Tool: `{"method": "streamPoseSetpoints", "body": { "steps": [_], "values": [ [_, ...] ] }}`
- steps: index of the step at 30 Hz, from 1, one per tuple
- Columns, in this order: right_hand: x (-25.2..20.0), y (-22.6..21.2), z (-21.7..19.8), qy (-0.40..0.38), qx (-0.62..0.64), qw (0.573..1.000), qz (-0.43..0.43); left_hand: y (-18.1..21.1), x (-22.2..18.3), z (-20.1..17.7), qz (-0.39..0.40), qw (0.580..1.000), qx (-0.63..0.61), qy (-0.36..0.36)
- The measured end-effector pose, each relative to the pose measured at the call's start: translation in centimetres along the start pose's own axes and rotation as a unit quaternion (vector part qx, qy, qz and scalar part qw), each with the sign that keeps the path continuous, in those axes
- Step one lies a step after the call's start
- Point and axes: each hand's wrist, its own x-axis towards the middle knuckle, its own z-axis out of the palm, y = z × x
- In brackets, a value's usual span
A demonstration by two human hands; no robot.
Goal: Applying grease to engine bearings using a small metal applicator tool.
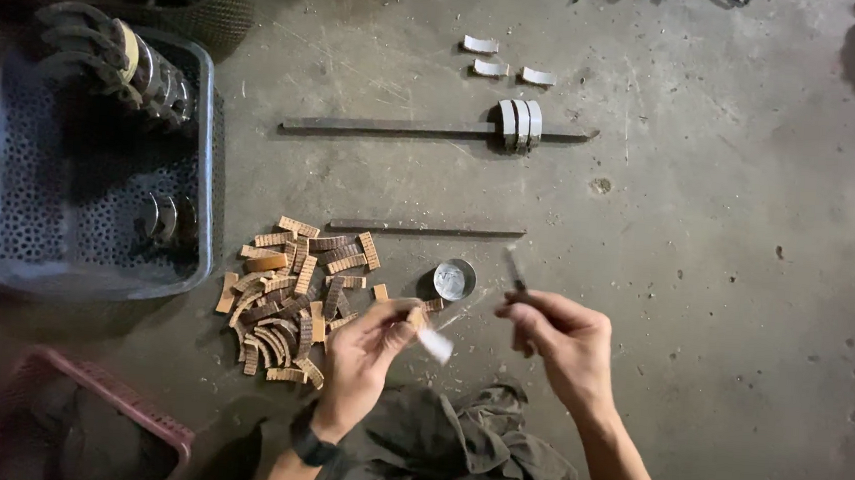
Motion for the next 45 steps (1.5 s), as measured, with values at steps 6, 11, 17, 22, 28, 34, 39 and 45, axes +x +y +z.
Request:
{"method": "streamPoseSetpoints", "body": {
  "steps": [6,11,17,22,28,34,39,45],
  "values": [
    [0.8,-3.4,4.7,-0.159,-0.096,0.981,-0.053,1.8,2.2,1.1,-0.165,0.952,-0.233,-0.11],
    [1.2,-2.9,4.8,-0.113,-0.095,0.989,-0.031,1.7,1.4,2.2,-0.043,0.994,-0.089,-0.048],
    [1.0,-1.6,4.7,-0.036,-0.044,0.998,-0.033,-1.1,-0.5,2.3,0.141,0.969,0.185,0.078],
    [0.3,-0.6,3.8,-0.037,-0.031,0.998,-0.041,-1.4,-0.5,1.3,0.122,0.98,0.127,0.097],
    [-0.4,0.5,3.7,-0.118,-0.029,0.981,0.153,0.7,0.2,1.7,0.084,0.969,0.202,0.119],
    [0.8,-0.6,2.3,-0.165,-0.068,0.97,0.165,0.5,0.0,1.2,0.124,0.976,0.152,0.099],
    [-1.0,-1.6,2.4,-0.069,-0.247,0.965,0.057,0.7,-0.1,1.1,0.142,0.967,0.183,0.111],
    [-2.6,-1.2,4.4,-0.064,-0.259,0.964,-0.023,0.4,-0.3,0.5,0.237,0.915,0.318,0.07]
  ]
}}
